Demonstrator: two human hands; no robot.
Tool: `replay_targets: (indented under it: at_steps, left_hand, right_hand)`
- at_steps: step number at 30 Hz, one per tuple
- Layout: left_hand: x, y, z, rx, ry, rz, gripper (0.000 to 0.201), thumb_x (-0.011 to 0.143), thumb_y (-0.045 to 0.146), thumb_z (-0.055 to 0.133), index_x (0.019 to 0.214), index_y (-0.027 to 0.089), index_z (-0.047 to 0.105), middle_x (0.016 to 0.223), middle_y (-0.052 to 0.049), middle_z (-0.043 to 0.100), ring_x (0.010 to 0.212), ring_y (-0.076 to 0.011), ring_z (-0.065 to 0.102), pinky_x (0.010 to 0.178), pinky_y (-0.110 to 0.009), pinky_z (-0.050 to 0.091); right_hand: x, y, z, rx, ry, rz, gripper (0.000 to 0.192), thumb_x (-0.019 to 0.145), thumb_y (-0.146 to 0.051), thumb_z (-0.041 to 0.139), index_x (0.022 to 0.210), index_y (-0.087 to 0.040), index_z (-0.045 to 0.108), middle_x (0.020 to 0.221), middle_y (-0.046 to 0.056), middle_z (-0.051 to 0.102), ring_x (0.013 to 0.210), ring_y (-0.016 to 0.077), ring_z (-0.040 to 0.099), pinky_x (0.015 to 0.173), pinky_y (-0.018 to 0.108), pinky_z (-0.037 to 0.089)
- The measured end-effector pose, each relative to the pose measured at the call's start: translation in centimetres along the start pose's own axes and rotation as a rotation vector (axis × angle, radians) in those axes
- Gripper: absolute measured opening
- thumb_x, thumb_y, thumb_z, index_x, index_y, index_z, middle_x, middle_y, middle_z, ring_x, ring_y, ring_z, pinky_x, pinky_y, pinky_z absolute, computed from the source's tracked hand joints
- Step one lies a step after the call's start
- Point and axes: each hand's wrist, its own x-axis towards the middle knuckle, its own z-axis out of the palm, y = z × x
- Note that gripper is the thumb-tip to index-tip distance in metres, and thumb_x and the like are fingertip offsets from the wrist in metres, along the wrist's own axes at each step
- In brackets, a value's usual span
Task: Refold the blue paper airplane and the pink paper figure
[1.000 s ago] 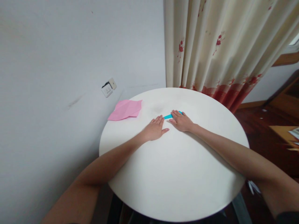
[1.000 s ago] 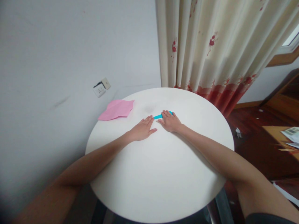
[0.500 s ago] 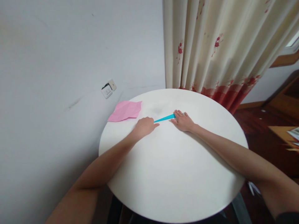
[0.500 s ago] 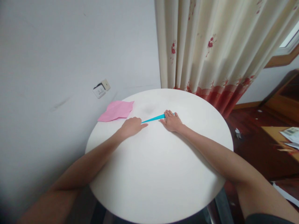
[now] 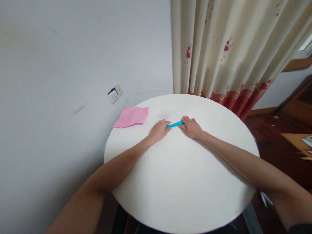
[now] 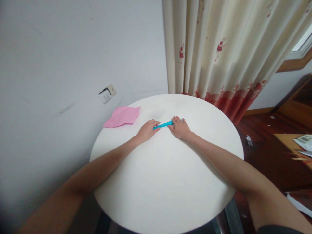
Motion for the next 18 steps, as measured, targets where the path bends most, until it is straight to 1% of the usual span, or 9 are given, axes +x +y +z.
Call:
replay_targets:
  at_steps: [4,6,9,12,14,18]
  left_hand:
    - [-0.01,-0.22,-0.11,-0.044,-0.029,0.004,0.019,0.091,0.024,0.062,0.107,0.020,0.072,0.093,-0.005,0.065,0.087,-0.0208,0.062,0.079,-0.031,0.048]
    - [-0.02,-0.28,-0.16,-0.068,-0.049,0.003,0.019,0.091,0.025,0.062,0.104,0.020,0.073,0.091,-0.005,0.065,0.084,-0.0197,0.062,0.076,-0.030,0.048]
    - [-0.06,-0.26,-0.12,-0.105,-0.046,-0.015,0.018,0.090,0.028,0.063,0.102,0.020,0.074,0.091,-0.004,0.065,0.082,-0.0184,0.062,0.073,-0.029,0.047]
    - [-0.12,-0.13,-0.07,-0.145,-0.029,-0.037,0.019,0.091,0.030,0.061,0.100,0.020,0.075,0.090,-0.004,0.065,0.080,-0.0169,0.062,0.072,-0.027,0.047]
    - [-0.13,-0.03,-0.10,-0.163,-0.025,-0.049,0.020,0.092,0.031,0.060,0.098,0.020,0.075,0.089,-0.004,0.066,0.078,-0.0162,0.062,0.071,-0.026,0.047]
    - [-0.04,0.10,-0.11,-0.170,-0.015,-0.080,0.020,0.091,0.028,0.059,0.098,0.019,0.075,0.087,-0.003,0.068,0.076,-0.0159,0.061,0.069,-0.026,0.046]
  right_hand:
    - [0.04,-0.02,-0.14,0.029,0.025,-0.030,0.049,0.101,-0.039,0.040,0.140,-0.010,0.047,0.153,0.019,0.042,0.144,0.0315,0.034,0.115,0.051,0.027]
    - [0.10,-0.01,-0.22,0.044,0.044,-0.052,0.042,0.100,-0.036,0.042,0.132,-0.012,0.053,0.149,0.019,0.047,0.141,0.0308,0.038,0.113,0.049,0.029]
    - [0.21,0.00,-0.39,0.071,0.066,-0.090,0.029,0.098,-0.030,0.044,0.116,-0.014,0.060,0.135,0.017,0.057,0.131,0.0279,0.047,0.109,0.043,0.034]
    - [0.29,0.04,-0.44,0.099,0.078,-0.109,0.023,0.097,-0.028,0.044,0.105,-0.016,0.062,0.123,0.015,0.062,0.121,0.0259,0.053,0.106,0.041,0.037]
    - [0.36,0.10,-0.31,0.125,0.088,-0.105,0.024,0.096,-0.027,0.045,0.107,-0.016,0.063,0.124,0.014,0.062,0.122,0.0263,0.053,0.107,0.043,0.036]
    - [0.72,0.29,0.25,0.188,0.181,-0.051,0.036,0.096,-0.027,0.045,0.126,-0.015,0.059,0.141,0.016,0.055,0.137,0.0288,0.042,0.114,0.049,0.030]
